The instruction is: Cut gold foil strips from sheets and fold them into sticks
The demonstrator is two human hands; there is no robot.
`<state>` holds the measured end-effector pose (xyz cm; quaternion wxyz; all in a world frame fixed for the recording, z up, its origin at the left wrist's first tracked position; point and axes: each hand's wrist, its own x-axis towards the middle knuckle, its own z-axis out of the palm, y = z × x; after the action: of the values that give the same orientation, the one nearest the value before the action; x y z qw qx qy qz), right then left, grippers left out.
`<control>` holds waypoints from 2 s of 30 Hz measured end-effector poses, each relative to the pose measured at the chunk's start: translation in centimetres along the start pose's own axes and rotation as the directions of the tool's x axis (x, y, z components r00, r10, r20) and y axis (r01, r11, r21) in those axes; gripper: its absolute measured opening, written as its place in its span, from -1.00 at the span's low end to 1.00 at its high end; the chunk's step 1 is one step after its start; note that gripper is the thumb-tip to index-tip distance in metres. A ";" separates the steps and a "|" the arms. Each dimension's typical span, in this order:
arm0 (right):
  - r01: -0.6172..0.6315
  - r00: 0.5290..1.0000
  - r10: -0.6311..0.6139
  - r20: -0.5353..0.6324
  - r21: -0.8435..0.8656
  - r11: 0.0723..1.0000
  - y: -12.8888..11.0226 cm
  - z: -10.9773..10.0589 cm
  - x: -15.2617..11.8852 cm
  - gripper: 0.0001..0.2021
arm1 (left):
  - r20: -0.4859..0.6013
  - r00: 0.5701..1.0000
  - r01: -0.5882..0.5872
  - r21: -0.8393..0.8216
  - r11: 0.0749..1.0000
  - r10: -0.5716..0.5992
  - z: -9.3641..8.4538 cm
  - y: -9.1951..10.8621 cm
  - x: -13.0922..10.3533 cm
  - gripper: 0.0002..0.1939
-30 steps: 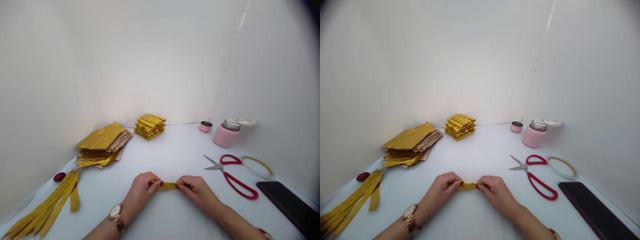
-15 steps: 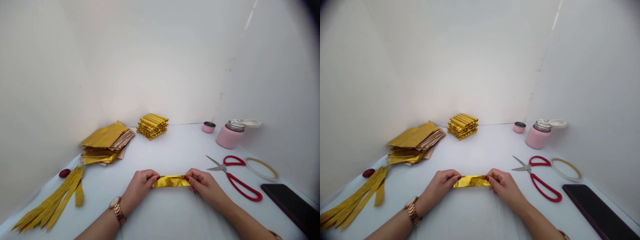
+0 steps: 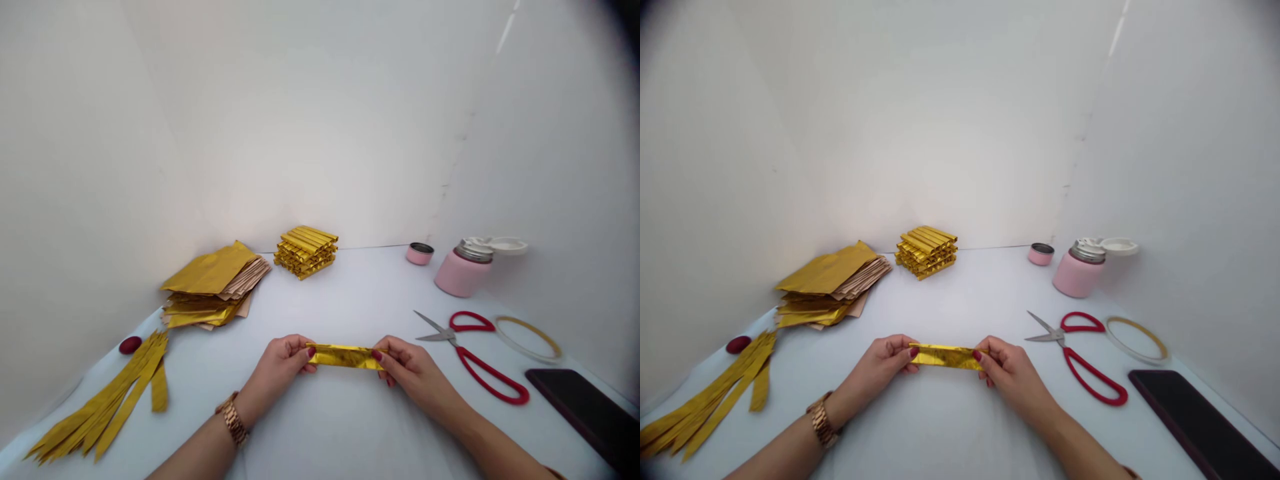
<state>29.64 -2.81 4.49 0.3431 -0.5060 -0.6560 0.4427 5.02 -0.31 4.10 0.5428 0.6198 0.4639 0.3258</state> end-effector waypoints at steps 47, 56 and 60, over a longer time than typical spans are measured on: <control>-0.360 0.896 0.232 0.380 0.312 0.879 -1.9 3.9 -1.5 -0.54 | -0.021 0.992 -0.121 -0.022 0.992 0.121 3.2 1.5 -2.3 -0.57; -0.292 0.908 0.203 0.366 0.207 0.934 -2.0 4.8 -1.7 -0.57 | -0.001 0.997 -0.083 -0.146 0.986 0.083 3.8 1.3 -2.1 -0.65; -0.293 0.899 0.192 0.393 0.215 0.932 -1.9 4.4 -1.5 -0.54 | -0.091 0.993 -0.092 -0.139 0.986 0.080 3.5 1.4 -1.9 -0.64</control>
<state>25.42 -5.50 4.64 0.2221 -0.4418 -0.5734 0.6532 7.88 -3.32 4.93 0.5511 0.5843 0.4345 0.4075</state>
